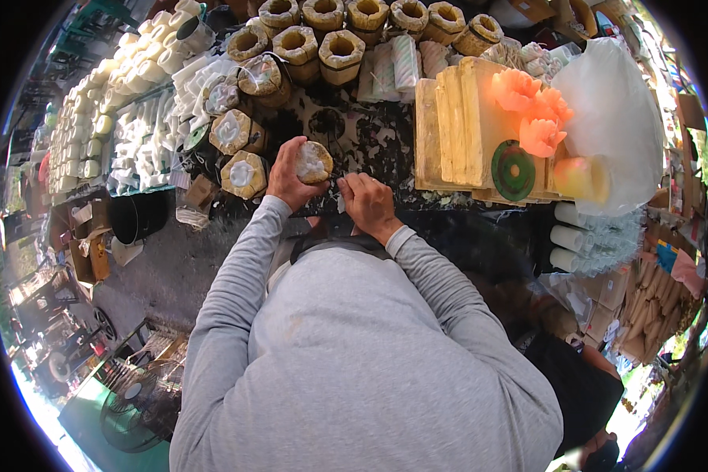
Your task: The person assembles cylindrical candles by inserting a wax core into a wooden mold, then wrapping the finished candle with a paper sleeve. The person repeats this process for multiple units, handling molds, cores, and sleeves by hand.
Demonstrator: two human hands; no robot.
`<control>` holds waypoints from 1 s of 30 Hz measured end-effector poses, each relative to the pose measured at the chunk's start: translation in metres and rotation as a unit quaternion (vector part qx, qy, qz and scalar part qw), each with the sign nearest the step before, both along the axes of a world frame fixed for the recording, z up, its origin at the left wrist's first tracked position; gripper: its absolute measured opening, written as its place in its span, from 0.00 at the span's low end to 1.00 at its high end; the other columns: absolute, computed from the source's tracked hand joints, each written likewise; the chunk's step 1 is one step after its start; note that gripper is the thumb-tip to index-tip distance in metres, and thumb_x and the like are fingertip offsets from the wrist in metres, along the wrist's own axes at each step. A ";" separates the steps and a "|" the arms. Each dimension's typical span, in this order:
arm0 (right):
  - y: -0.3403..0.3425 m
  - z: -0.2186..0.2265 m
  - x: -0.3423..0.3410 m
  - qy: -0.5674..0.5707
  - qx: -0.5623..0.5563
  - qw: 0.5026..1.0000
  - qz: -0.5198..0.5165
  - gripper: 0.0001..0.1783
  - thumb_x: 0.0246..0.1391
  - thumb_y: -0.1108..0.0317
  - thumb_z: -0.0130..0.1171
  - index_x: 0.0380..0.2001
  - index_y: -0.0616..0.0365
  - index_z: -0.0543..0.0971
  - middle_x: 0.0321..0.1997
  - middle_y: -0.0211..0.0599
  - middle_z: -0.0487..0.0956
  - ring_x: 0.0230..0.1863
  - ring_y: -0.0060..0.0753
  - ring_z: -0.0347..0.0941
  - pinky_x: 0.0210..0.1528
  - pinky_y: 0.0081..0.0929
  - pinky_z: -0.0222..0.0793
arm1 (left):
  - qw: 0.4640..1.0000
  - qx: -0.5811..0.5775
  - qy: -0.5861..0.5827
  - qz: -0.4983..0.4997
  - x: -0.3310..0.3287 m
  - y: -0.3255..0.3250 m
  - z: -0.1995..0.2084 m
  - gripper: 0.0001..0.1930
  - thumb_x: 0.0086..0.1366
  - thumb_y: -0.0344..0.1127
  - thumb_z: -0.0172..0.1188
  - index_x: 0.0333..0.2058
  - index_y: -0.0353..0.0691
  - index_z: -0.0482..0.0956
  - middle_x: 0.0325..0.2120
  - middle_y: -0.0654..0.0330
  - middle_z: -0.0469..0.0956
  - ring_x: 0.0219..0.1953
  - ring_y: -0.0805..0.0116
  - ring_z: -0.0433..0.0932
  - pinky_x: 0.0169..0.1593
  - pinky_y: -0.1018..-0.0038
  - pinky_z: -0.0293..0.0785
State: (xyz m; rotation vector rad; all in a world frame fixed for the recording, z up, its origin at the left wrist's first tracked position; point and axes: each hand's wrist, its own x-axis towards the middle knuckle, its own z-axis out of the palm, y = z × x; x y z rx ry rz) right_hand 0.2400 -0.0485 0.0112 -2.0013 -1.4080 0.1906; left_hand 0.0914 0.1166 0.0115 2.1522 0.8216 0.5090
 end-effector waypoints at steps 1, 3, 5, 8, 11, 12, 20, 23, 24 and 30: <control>0.000 -0.001 0.000 -0.004 0.005 1.000 0.000 0.15 0.70 0.57 0.62 0.30 0.53 0.77 0.27 0.39 0.79 0.28 0.49 0.81 0.27 0.43 0.78 | 1.000 0.000 0.000 0.001 0.000 -0.001 -0.001 0.55 0.38 0.37 0.86 0.67 0.39 0.67 0.60 0.49 0.74 0.62 0.47 0.76 0.67 0.59 0.74; 0.002 -0.004 -0.001 -0.014 0.016 1.000 0.003 0.15 0.70 0.58 0.62 0.30 0.53 0.77 0.27 0.39 0.78 0.28 0.49 0.81 0.28 0.44 0.78 | 1.000 0.003 -0.003 0.005 0.001 -0.001 -0.002 0.55 0.38 0.37 0.86 0.67 0.39 0.67 0.60 0.49 0.74 0.62 0.48 0.77 0.67 0.59 0.74; 0.004 -0.006 -0.002 -0.027 0.012 1.000 0.006 0.16 0.71 0.57 0.59 0.31 0.55 0.78 0.28 0.40 0.79 0.28 0.50 0.81 0.30 0.44 0.78 | 1.000 0.002 -0.001 0.005 0.001 -0.001 -0.003 0.55 0.38 0.38 0.86 0.67 0.40 0.67 0.61 0.50 0.74 0.62 0.48 0.76 0.67 0.59 0.74; 0.006 -0.006 -0.004 0.021 -0.022 1.000 0.002 0.17 0.73 0.56 0.57 0.31 0.56 0.78 0.28 0.44 0.81 0.29 0.54 0.81 0.32 0.46 0.77 | 1.000 0.000 -0.002 0.002 0.000 0.000 -0.005 0.55 0.39 0.39 0.85 0.67 0.42 0.67 0.62 0.49 0.73 0.63 0.46 0.75 0.67 0.58 0.74; 0.007 -0.003 -0.006 0.113 -0.063 0.992 -0.013 0.20 0.73 0.55 0.56 0.31 0.58 0.78 0.28 0.50 0.82 0.32 0.60 0.81 0.33 0.51 0.76 | 1.000 -0.005 0.004 0.004 -0.001 0.000 -0.006 0.55 0.39 0.40 0.85 0.67 0.42 0.67 0.62 0.49 0.73 0.64 0.45 0.75 0.67 0.57 0.74; 0.007 -0.001 -0.005 0.143 -0.071 0.987 -0.020 0.21 0.74 0.54 0.55 0.31 0.59 0.79 0.28 0.53 0.82 0.32 0.62 0.81 0.34 0.53 0.76 | 1.000 0.000 0.003 0.005 0.000 0.000 -0.006 0.55 0.39 0.40 0.85 0.67 0.42 0.67 0.63 0.48 0.73 0.64 0.45 0.75 0.67 0.57 0.74; 0.010 0.004 -0.001 0.218 -0.138 0.966 -0.017 0.21 0.74 0.53 0.55 0.30 0.57 0.80 0.27 0.53 0.83 0.33 0.63 0.82 0.34 0.55 0.76 | 1.000 -0.016 0.011 0.006 -0.001 0.000 -0.004 0.55 0.39 0.41 0.85 0.68 0.43 0.67 0.62 0.48 0.73 0.63 0.45 0.75 0.67 0.57 0.74; 0.005 -0.003 -0.004 0.180 -0.096 0.979 -0.016 0.21 0.74 0.53 0.54 0.31 0.56 0.80 0.28 0.52 0.83 0.33 0.64 0.81 0.35 0.55 0.76 | 1.000 -0.007 -0.004 0.013 -0.001 -0.003 -0.001 0.57 0.39 0.43 0.87 0.69 0.43 0.66 0.65 0.47 0.70 0.65 0.45 0.73 0.67 0.57 0.73; 0.003 -0.008 -0.003 0.146 -0.060 0.988 -0.006 0.21 0.74 0.53 0.54 0.32 0.56 0.80 0.28 0.52 0.83 0.32 0.64 0.81 0.35 0.56 0.76 | 0.999 0.020 -0.016 0.022 0.000 -0.007 0.000 0.58 0.39 0.43 0.87 0.70 0.43 0.66 0.66 0.46 0.68 0.66 0.44 0.72 0.68 0.56 0.73; 0.014 -0.052 0.042 0.028 -0.085 0.992 -0.087 0.18 0.73 0.54 0.56 0.35 0.56 0.81 0.35 0.49 0.84 0.38 0.61 0.81 0.40 0.52 0.76 | 0.996 0.024 0.006 0.083 0.004 -0.034 0.004 0.66 0.38 0.47 0.89 0.76 0.46 0.60 0.69 0.45 0.64 0.71 0.42 0.67 0.72 0.56 0.69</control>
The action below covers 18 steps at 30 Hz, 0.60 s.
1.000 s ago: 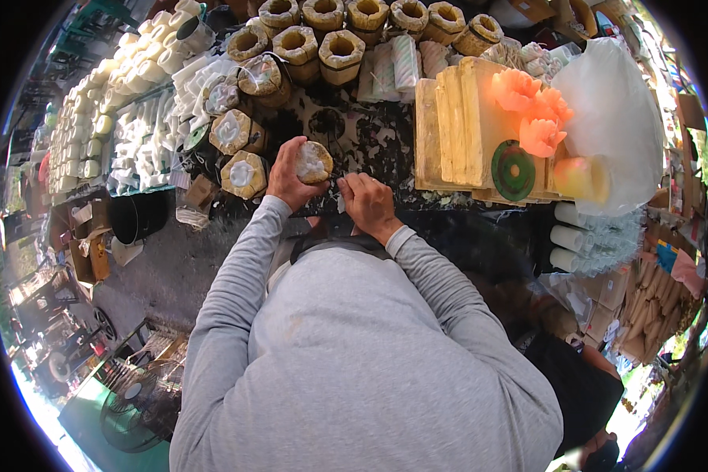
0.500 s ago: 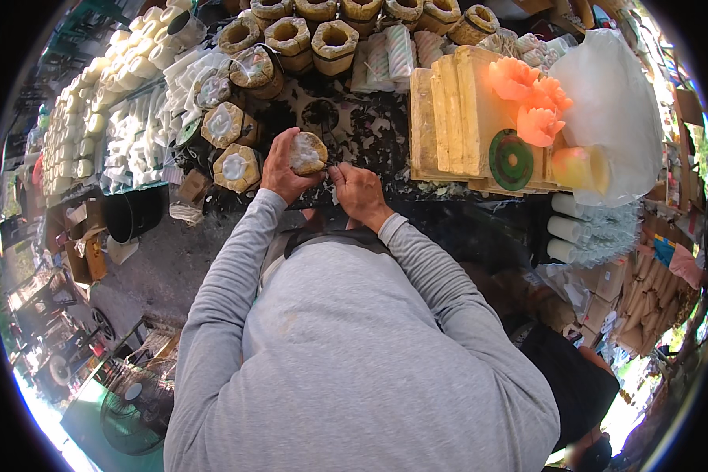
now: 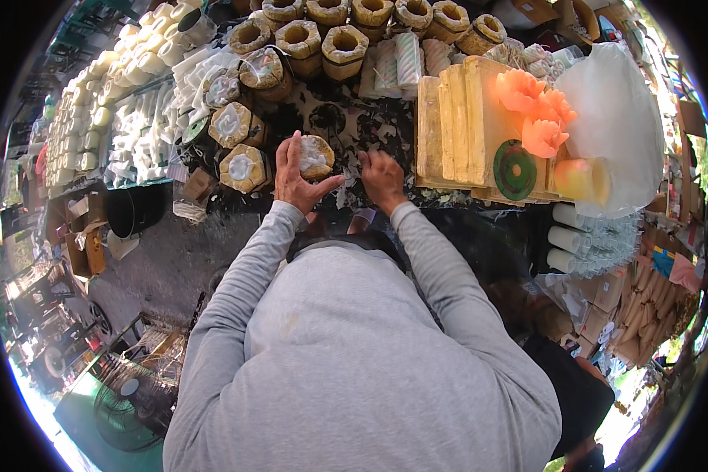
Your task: The person assembles cylindrical candles by inserting a wax core into a wooden mold, then wrapping the finished candle with a paper sleeve. The person repeats this process for multiple units, handling molds, cores, and sleeves by hand.
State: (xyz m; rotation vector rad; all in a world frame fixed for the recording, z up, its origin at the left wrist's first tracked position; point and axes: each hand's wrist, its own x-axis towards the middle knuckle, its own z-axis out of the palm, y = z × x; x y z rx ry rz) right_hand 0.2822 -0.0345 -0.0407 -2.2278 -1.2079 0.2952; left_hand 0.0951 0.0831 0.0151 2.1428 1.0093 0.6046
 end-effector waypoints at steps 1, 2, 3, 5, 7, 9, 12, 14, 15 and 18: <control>0.006 -0.005 0.008 0.003 -0.038 0.999 0.001 0.18 0.72 0.54 0.57 0.36 0.57 0.82 0.37 0.49 0.84 0.39 0.60 0.81 0.42 0.50 0.77 | 1.000 -0.007 -0.001 -0.012 -0.001 0.002 0.000 0.67 0.38 0.46 0.89 0.77 0.47 0.58 0.70 0.45 0.64 0.71 0.42 0.66 0.72 0.56 0.69; 0.011 -0.009 0.015 -0.073 0.007 0.997 0.011 0.17 0.72 0.54 0.58 0.38 0.57 0.83 0.39 0.50 0.84 0.41 0.59 0.81 0.43 0.49 0.77 | 0.998 0.024 0.011 -0.050 -0.004 0.008 0.002 0.66 0.38 0.43 0.89 0.77 0.48 0.59 0.70 0.45 0.63 0.71 0.41 0.66 0.72 0.56 0.69; 0.016 -0.009 0.018 -0.139 0.034 0.990 0.017 0.17 0.71 0.54 0.58 0.41 0.58 0.84 0.42 0.50 0.85 0.42 0.58 0.81 0.45 0.48 0.78 | 0.994 0.055 0.020 -0.092 -0.008 0.018 0.003 0.65 0.39 0.41 0.88 0.76 0.49 0.60 0.71 0.45 0.62 0.70 0.40 0.66 0.71 0.56 0.70; 0.020 -0.002 0.013 -0.132 0.077 0.988 0.016 0.18 0.71 0.53 0.60 0.44 0.59 0.84 0.45 0.50 0.85 0.45 0.57 0.81 0.49 0.47 0.76 | 0.983 0.080 0.048 -0.156 -0.016 0.032 0.008 0.62 0.40 0.37 0.87 0.76 0.51 0.63 0.71 0.45 0.61 0.70 0.39 0.67 0.70 0.56 0.71; 0.015 0.012 -0.008 0.006 0.117 0.993 0.004 0.20 0.69 0.52 0.62 0.46 0.60 0.84 0.48 0.48 0.84 0.50 0.57 0.79 0.53 0.48 0.73 | 0.976 0.066 0.094 -0.183 -0.019 0.037 0.012 0.58 0.42 0.33 0.86 0.74 0.51 0.66 0.70 0.45 0.62 0.68 0.39 0.68 0.69 0.57 0.73; 0.011 0.028 -0.032 0.238 0.080 0.968 0.001 0.28 0.67 0.48 0.65 0.54 0.65 0.82 0.53 0.53 0.84 0.55 0.58 0.80 0.59 0.46 0.74 | 0.988 0.070 0.083 -0.110 -0.016 0.019 0.016 0.53 0.46 0.35 0.84 0.73 0.50 0.69 0.66 0.44 0.65 0.65 0.40 0.70 0.63 0.54 0.75; 0.019 0.042 -0.056 0.297 0.085 0.951 -0.012 0.37 0.65 0.46 0.66 0.62 0.70 0.77 0.60 0.61 0.81 0.62 0.58 0.79 0.64 0.44 0.74 | 0.987 -0.027 0.155 -0.033 -0.008 -0.002 0.024 0.51 0.53 0.36 0.80 0.75 0.52 0.65 0.63 0.43 0.66 0.63 0.38 0.70 0.59 0.49 0.76; 0.027 0.045 -0.057 0.317 0.093 0.944 -0.015 0.36 0.66 0.47 0.66 0.62 0.70 0.77 0.59 0.60 0.82 0.60 0.59 0.80 0.63 0.43 0.74 | 0.978 0.099 0.164 -0.081 -0.005 0.003 0.028 0.50 0.54 0.34 0.78 0.76 0.53 0.65 0.64 0.43 0.65 0.64 0.38 0.70 0.60 0.50 0.76; 0.030 0.046 -0.055 0.331 0.096 0.939 -0.012 0.36 0.66 0.48 0.66 0.62 0.70 0.77 0.59 0.60 0.82 0.60 0.60 0.80 0.62 0.43 0.75 | 0.965 0.165 0.174 -0.103 -0.006 0.011 0.029 0.50 0.55 0.33 0.78 0.76 0.53 0.64 0.64 0.43 0.65 0.64 0.38 0.69 0.60 0.50 0.76; 0.029 0.050 -0.049 0.380 0.093 0.920 -0.023 0.31 0.66 0.50 0.68 0.59 0.65 0.79 0.57 0.57 0.83 0.57 0.51 0.82 0.59 0.40 0.77 | 0.963 0.064 0.179 -0.189 -0.004 0.033 0.028 0.57 0.51 0.27 0.78 0.78 0.56 0.58 0.65 0.45 0.64 0.63 0.37 0.72 0.62 0.52 0.77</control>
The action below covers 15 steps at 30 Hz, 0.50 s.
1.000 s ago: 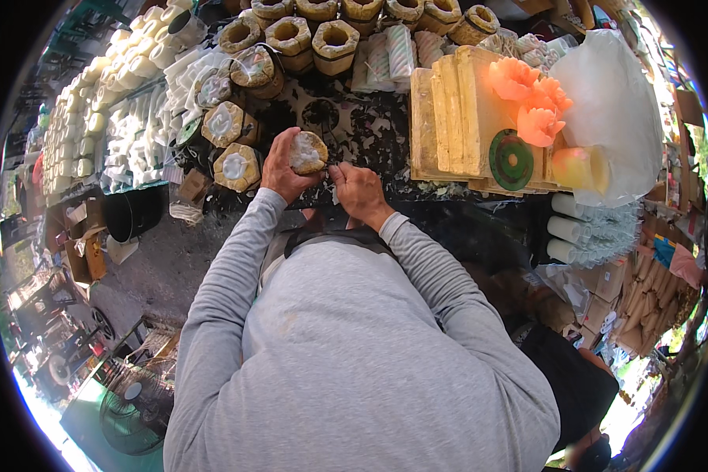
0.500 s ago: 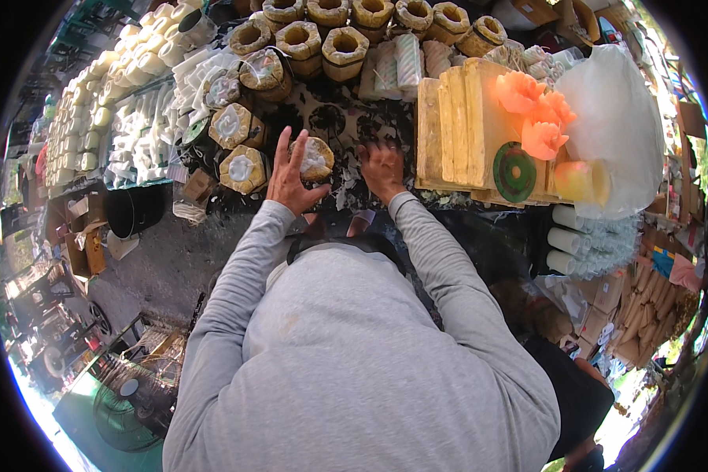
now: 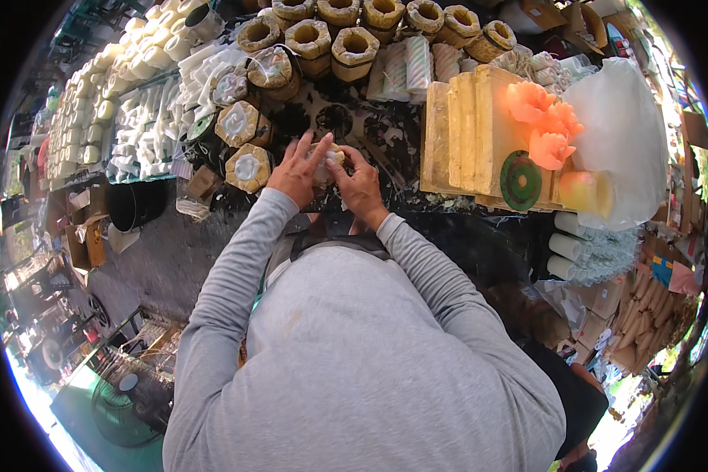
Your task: The person assembles cylindrical candles by inserting a wax core into a wooden mold, then wrapping the finished candle with a paper sleeve. The person repeats this process for multiple units, handling molds, cores, and sleeves by hand.
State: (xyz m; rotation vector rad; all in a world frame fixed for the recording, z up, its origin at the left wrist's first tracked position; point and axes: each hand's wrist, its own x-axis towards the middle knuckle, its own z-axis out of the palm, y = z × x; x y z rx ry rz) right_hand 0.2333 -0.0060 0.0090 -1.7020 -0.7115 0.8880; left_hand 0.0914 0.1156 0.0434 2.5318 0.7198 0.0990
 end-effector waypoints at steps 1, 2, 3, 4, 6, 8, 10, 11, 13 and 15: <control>-0.002 0.001 0.000 0.015 0.009 1.000 0.002 0.30 0.66 0.51 0.68 0.58 0.65 0.79 0.56 0.57 0.84 0.57 0.49 0.83 0.59 0.40 0.77 | 0.997 -0.080 0.020 -0.004 -0.001 0.004 -0.002 0.58 0.50 0.26 0.78 0.78 0.56 0.56 0.66 0.45 0.64 0.63 0.37 0.72 0.63 0.53 0.77; -0.007 0.003 0.001 0.002 0.003 1.000 0.002 0.29 0.65 0.51 0.68 0.58 0.64 0.79 0.57 0.56 0.84 0.57 0.48 0.83 0.59 0.39 0.78 | 0.996 -0.085 0.020 -0.001 -0.002 0.004 -0.003 0.62 0.47 0.25 0.79 0.79 0.56 0.53 0.66 0.46 0.64 0.62 0.38 0.74 0.63 0.54 0.78; -0.010 0.006 0.000 -0.011 0.003 1.000 0.005 0.28 0.65 0.52 0.69 0.58 0.63 0.79 0.58 0.55 0.83 0.58 0.46 0.82 0.59 0.39 0.78 | 0.997 -0.075 0.012 0.006 -0.002 0.003 -0.006 0.62 0.47 0.25 0.79 0.79 0.55 0.53 0.66 0.46 0.64 0.62 0.38 0.74 0.63 0.54 0.78; -0.014 0.007 -0.002 -0.025 -0.001 1.000 -0.002 0.28 0.65 0.53 0.69 0.58 0.63 0.79 0.58 0.54 0.83 0.58 0.44 0.82 0.59 0.38 0.78 | 0.998 -0.067 0.006 0.010 -0.004 0.001 -0.008 0.62 0.47 0.25 0.79 0.79 0.55 0.53 0.65 0.46 0.65 0.62 0.38 0.74 0.63 0.54 0.78; -0.016 0.010 -0.005 0.006 0.024 1.000 -0.016 0.26 0.66 0.55 0.69 0.59 0.62 0.78 0.60 0.53 0.83 0.60 0.44 0.82 0.61 0.39 0.77 | 0.998 -0.064 0.003 0.015 -0.006 -0.004 -0.012 0.62 0.47 0.24 0.79 0.79 0.54 0.53 0.65 0.46 0.65 0.61 0.38 0.74 0.63 0.54 0.78; -0.016 0.011 -0.006 -0.026 0.055 0.998 -0.009 0.25 0.67 0.57 0.68 0.60 0.61 0.78 0.60 0.52 0.82 0.62 0.45 0.81 0.62 0.39 0.77 | 0.998 -0.057 -0.007 0.024 -0.006 -0.007 -0.014 0.62 0.47 0.23 0.79 0.79 0.53 0.53 0.65 0.45 0.65 0.61 0.37 0.74 0.63 0.53 0.77; -0.017 0.010 -0.005 -0.112 0.097 0.989 0.027 0.24 0.68 0.59 0.66 0.60 0.60 0.77 0.60 0.50 0.82 0.63 0.44 0.80 0.63 0.39 0.76 | 0.997 -0.067 0.006 0.033 -0.006 -0.008 -0.015 0.62 0.47 0.24 0.79 0.79 0.53 0.53 0.65 0.45 0.65 0.61 0.37 0.74 0.63 0.54 0.77; -0.017 0.008 -0.004 -0.111 0.086 0.990 0.028 0.23 0.68 0.59 0.66 0.60 0.60 0.77 0.60 0.50 0.82 0.63 0.44 0.80 0.63 0.38 0.76 | 0.997 -0.064 0.005 0.038 -0.006 -0.007 -0.014 0.63 0.47 0.24 0.80 0.79 0.53 0.53 0.65 0.45 0.65 0.61 0.37 0.74 0.64 0.54 0.77; -0.025 0.003 0.000 -0.113 0.085 0.989 0.035 0.22 0.68 0.60 0.66 0.58 0.60 0.78 0.59 0.50 0.83 0.63 0.43 0.80 0.64 0.37 0.75 | 0.997 -0.064 -0.005 0.038 -0.005 -0.006 -0.012 0.63 0.46 0.25 0.81 0.79 0.53 0.53 0.65 0.44 0.65 0.62 0.36 0.74 0.64 0.54 0.77; -0.039 -0.004 -0.003 0.006 0.046 0.999 -0.011 0.20 0.67 0.61 0.66 0.55 0.62 0.78 0.57 0.50 0.83 0.60 0.42 0.81 0.62 0.35 0.75 | 0.995 -0.081 -0.017 0.048 -0.006 -0.006 -0.010 0.63 0.46 0.28 0.82 0.78 0.52 0.54 0.66 0.44 0.64 0.62 0.36 0.73 0.64 0.54 0.76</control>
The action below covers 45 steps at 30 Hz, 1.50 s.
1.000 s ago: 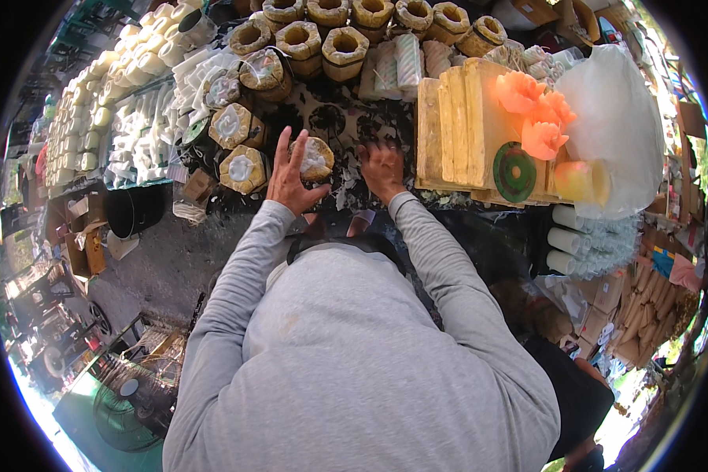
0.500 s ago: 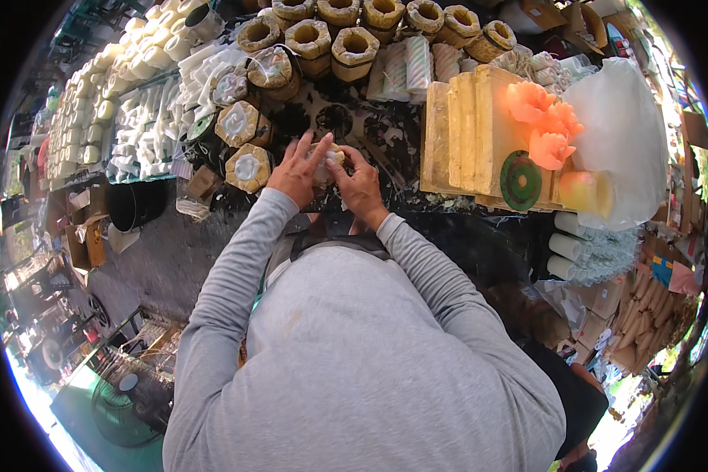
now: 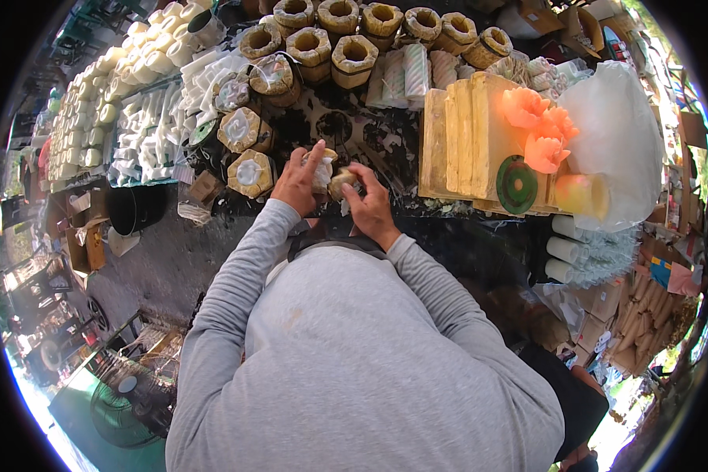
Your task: The person assembles cylindrical candles by inserting a wax core into a wooden mold, then wrapping the finished candle with a paper sleeve. The person repeats this process for multiple units, handling molds, cores, and sleeves by hand.
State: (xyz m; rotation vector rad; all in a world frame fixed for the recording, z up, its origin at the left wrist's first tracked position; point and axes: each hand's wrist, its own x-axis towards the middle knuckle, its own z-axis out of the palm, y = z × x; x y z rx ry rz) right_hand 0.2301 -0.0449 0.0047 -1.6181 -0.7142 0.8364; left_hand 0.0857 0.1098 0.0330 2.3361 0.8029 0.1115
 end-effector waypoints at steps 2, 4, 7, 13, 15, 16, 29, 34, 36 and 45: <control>-0.007 -0.012 -0.001 0.081 -0.047 0.994 -0.050 0.19 0.65 0.63 0.67 0.53 0.63 0.78 0.54 0.49 0.83 0.57 0.41 0.81 0.60 0.34 0.76 | 0.999 -0.025 -0.028 0.019 -0.002 0.000 0.000 0.62 0.46 0.33 0.83 0.78 0.50 0.55 0.66 0.43 0.64 0.63 0.35 0.73 0.65 0.54 0.75; -0.017 -0.023 -0.003 0.129 -0.116 0.979 -0.104 0.17 0.63 0.66 0.68 0.50 0.64 0.77 0.51 0.47 0.82 0.54 0.40 0.82 0.58 0.33 0.76 | 0.997 -0.049 -0.051 0.034 -0.003 -0.003 -0.001 0.60 0.48 0.36 0.82 0.78 0.47 0.56 0.65 0.42 0.66 0.63 0.36 0.74 0.65 0.55 0.75; -0.031 -0.032 0.004 0.281 -0.048 0.942 -0.179 0.18 0.61 0.75 0.66 0.51 0.64 0.73 0.50 0.45 0.78 0.45 0.36 0.82 0.45 0.31 0.83 | 0.992 -0.025 -0.095 0.082 -0.001 -0.007 -0.004 0.56 0.49 0.38 0.78 0.76 0.42 0.58 0.61 0.40 0.71 0.62 0.39 0.75 0.65 0.56 0.75; -0.017 -0.052 0.043 -0.121 -0.024 0.976 -0.181 0.18 0.58 0.74 0.66 0.52 0.63 0.79 0.49 0.43 0.83 0.51 0.39 0.82 0.57 0.33 0.76 | 0.956 -0.146 -0.167 0.194 -0.015 -0.005 0.010 0.45 0.51 0.35 0.71 0.68 0.35 0.61 0.51 0.44 0.82 0.50 0.56 0.84 0.57 0.66 0.80; 0.005 -0.063 0.057 -0.140 -0.017 0.979 -0.148 0.18 0.58 0.72 0.65 0.52 0.62 0.79 0.51 0.48 0.83 0.54 0.48 0.81 0.58 0.38 0.76 | 0.945 -0.206 -0.147 0.209 -0.018 0.003 0.018 0.45 0.51 0.32 0.71 0.67 0.35 0.60 0.50 0.48 0.82 0.49 0.58 0.83 0.56 0.66 0.80; 0.013 -0.066 0.062 -0.153 0.000 0.980 -0.124 0.18 0.58 0.71 0.65 0.52 0.61 0.79 0.52 0.50 0.83 0.55 0.53 0.81 0.59 0.40 0.76 | 0.936 -0.235 -0.145 0.218 -0.018 0.007 0.021 0.44 0.51 0.31 0.70 0.67 0.35 0.60 0.49 0.49 0.82 0.48 0.59 0.83 0.55 0.66 0.81; 0.027 0.021 0.049 0.065 -0.139 0.965 0.214 0.41 0.67 0.33 0.60 0.61 0.64 0.79 0.52 0.51 0.85 0.52 0.45 0.84 0.55 0.38 0.78 | 0.719 -0.515 -0.310 0.348 0.016 -0.029 -0.034 0.43 0.61 0.47 0.75 0.68 0.38 0.62 0.52 0.51 0.79 0.50 0.61 0.81 0.55 0.64 0.79; 0.014 -0.003 0.025 0.017 -0.168 0.970 0.175 0.42 0.66 0.32 0.60 0.57 0.66 0.80 0.45 0.49 0.87 0.47 0.45 0.86 0.52 0.37 0.79 | 0.816 -0.376 -0.188 0.397 0.004 -0.057 -0.076 0.31 0.79 0.58 0.58 0.66 0.38 0.73 0.50 0.55 0.84 0.50 0.66 0.82 0.56 0.66 0.80; 0.003 -0.018 0.034 0.352 -0.188 0.906 0.140 0.38 0.72 0.35 0.54 0.59 0.64 0.76 0.39 0.41 0.87 0.37 0.35 0.86 0.41 0.39 0.87 | 0.693 -0.522 -0.248 0.430 -0.018 -0.052 -0.082 0.28 0.82 0.56 0.51 0.64 0.37 0.74 0.49 0.57 0.84 0.49 0.67 0.83 0.53 0.70 0.81; -0.015 -0.012 0.058 0.545 0.026 0.828 0.130 0.33 0.75 0.43 0.54 0.68 0.58 0.69 0.55 0.45 0.82 0.54 0.42 0.84 0.56 0.44 0.85 | 0.909 -0.189 0.010 0.371 -0.012 -0.024 -0.124 0.38 0.73 0.64 0.58 0.60 0.29 0.75 0.50 0.29 0.81 0.57 0.26 0.77 0.61 0.47 0.74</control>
